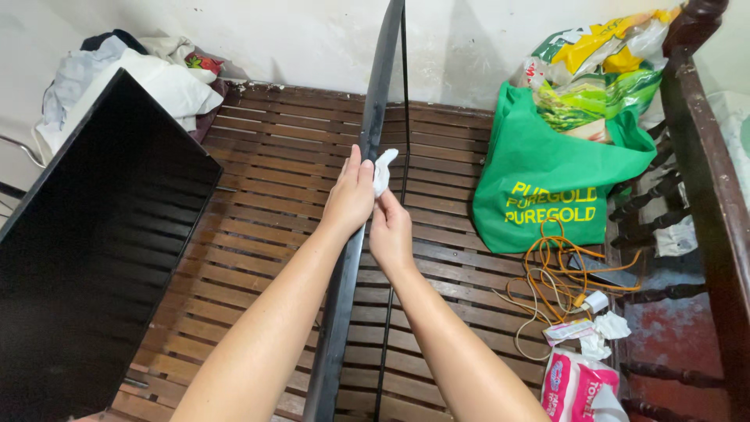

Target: The person cleans a flat-screen television by wiping its frame and screen with a white tissue. They move the TV to access different sides and continue wiping the edges and surface.

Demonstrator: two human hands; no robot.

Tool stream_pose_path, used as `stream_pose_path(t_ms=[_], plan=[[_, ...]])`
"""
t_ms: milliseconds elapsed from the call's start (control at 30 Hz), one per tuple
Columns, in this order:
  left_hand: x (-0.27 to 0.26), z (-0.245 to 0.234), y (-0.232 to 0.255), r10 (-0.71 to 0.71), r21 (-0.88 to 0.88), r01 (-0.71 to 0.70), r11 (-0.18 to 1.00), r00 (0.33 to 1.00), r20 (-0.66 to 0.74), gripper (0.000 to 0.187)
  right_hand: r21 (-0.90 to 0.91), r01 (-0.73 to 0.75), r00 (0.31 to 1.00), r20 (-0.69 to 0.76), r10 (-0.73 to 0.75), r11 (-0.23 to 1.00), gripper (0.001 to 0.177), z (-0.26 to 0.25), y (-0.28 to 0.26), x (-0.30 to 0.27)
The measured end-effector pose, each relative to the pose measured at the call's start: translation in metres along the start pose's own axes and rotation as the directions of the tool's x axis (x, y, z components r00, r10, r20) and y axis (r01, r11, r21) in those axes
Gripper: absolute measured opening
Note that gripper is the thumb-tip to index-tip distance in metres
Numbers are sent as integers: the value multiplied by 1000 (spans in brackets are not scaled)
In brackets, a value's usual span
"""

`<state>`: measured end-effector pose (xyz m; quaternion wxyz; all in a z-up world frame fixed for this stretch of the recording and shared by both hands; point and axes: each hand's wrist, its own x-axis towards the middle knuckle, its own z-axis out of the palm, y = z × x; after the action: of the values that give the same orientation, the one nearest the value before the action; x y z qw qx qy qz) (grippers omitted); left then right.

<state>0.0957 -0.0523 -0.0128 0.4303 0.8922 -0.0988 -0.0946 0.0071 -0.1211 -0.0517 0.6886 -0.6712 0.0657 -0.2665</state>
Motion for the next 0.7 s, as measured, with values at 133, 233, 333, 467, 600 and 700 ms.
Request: stream_pose_path(t_ms=[133,233,333,467,600,700], plan=[[15,-2,12,83,21,-83,996,996,-20,67,-220,-199,977,29,210,955,36,-9,34,-8],[-2,-11,30,-178,140,164,977,980,94,101,-124,-176,981,56,184,977,38,-13,59,-11],[-7,-18,44,-191,211,170,962,978,82,110,-65,-207,977,38,209,976,35,-9,60,-16],[-8,-19,50,-171,202,150,968,981,94,109,-187,-330,944,-75,321,925,42,2,44,-20],[-9,-20,49,-177,225,147,963,977,117,108,-144,-317,935,-211,284,938,44,22,39,-28],[-14,-19,49,-168,238,124,963,971,172,109,-98,-357,909,-263,322,929,44,25,38,-39]])
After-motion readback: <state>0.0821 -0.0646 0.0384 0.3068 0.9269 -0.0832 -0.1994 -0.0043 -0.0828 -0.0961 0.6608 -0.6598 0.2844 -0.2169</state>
